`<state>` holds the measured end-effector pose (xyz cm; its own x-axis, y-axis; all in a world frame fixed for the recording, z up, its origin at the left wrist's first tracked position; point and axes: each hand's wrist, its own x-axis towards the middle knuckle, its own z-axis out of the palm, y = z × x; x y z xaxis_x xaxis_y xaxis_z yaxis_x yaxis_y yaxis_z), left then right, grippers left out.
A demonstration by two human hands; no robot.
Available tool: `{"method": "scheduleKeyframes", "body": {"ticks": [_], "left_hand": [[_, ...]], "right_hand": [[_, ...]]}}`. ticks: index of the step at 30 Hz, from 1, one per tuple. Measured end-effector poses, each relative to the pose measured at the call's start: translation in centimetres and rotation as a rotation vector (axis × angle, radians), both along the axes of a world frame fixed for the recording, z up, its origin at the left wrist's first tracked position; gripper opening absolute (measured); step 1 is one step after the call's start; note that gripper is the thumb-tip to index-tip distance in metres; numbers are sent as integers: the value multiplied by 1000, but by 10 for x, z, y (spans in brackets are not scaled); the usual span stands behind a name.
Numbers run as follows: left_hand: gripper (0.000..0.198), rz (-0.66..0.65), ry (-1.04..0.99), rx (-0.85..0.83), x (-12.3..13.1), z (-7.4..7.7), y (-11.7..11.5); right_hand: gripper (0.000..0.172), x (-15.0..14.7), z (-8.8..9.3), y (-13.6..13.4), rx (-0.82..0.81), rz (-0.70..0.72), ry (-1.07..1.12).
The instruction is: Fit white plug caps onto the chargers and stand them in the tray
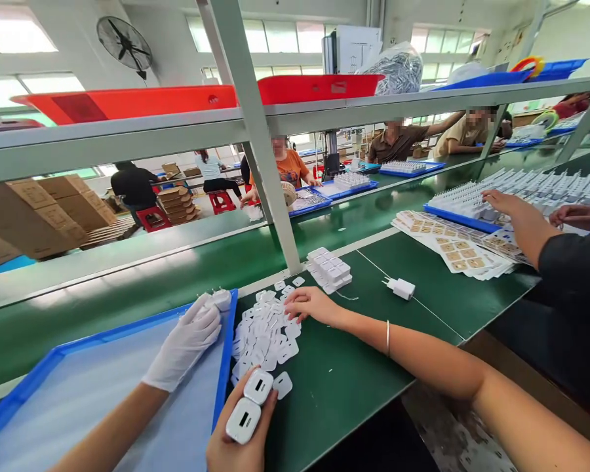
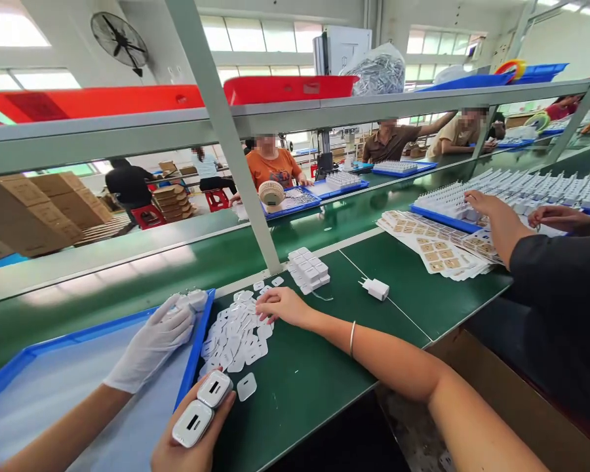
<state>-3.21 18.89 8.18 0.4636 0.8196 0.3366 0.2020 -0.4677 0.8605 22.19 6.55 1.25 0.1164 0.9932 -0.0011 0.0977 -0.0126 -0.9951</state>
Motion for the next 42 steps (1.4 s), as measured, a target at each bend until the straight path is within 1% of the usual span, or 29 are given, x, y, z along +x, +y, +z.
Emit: {"method": "scheduleKeyframes", "body": {"ticks": [1,2,3,4,5,6,7,8,9,10,12,14,17,20,24,26,29,33,37,42], "left_hand": [[25,7,26,-24,-6,-3,-11],[27,49,49,-107,-9,-8,-28],[24,176,-12,-146,-11,-17,-50],[18,217,-14,-165,-11,-28,-76],[24,227,0,-187,-9,-41,-103],[36,264,13,-208,-5,-53,-129],[44,382,0,-225,-1,-64,-151],[49,432,-18,-247,4,-73,-169],[51,445,-15,-248,8,-78,-181],[52,457,-13,-245,12,-81,-188],[52,437,0,-236,15,-82,-189],[54,428,-1,-239,14,-79,-184],[56,427,-5,-237,12,-78,-179],[53,407,-9,-198,10,-80,-180],[45,303,-54,-135,10,-83,-183],[40,252,-81,-132,9,-83,-185],[38,232,-138,-145,10,-81,-188],[37,196,-209,-153,12,-79,-193],[41,179,-202,-153,12,-81,-195],[42,119,-201,-144,12,-84,-196]], "right_hand": [[27,-3,1,-1,8,34,62],[30,-6,3,-3,11,68,113],[35,-9,3,-5,12,98,157],[40,-13,4,-6,9,126,192],[47,-16,3,-8,4,151,223],[53,-18,3,-10,-4,174,248],[57,-21,3,-11,-16,196,268],[59,-24,3,-13,-28,217,282],[58,-26,4,-15,-38,237,292],[56,-28,5,-18,-45,254,297],[51,-32,8,-23,-44,277,300],[49,-36,13,-29,-31,283,296],[49,-41,18,-35,-19,278,281],[52,-44,19,-41,-25,268,269],[52,-46,18,-50,-33,266,294],[48,-46,17,-55,-43,292,316],[42,-45,18,-63,-64,349,348],[34,-46,19,-72,-90,404,288],[28,-47,22,-78,-88,418,293],[23,-46,24,-82,-69,406,267]]}}
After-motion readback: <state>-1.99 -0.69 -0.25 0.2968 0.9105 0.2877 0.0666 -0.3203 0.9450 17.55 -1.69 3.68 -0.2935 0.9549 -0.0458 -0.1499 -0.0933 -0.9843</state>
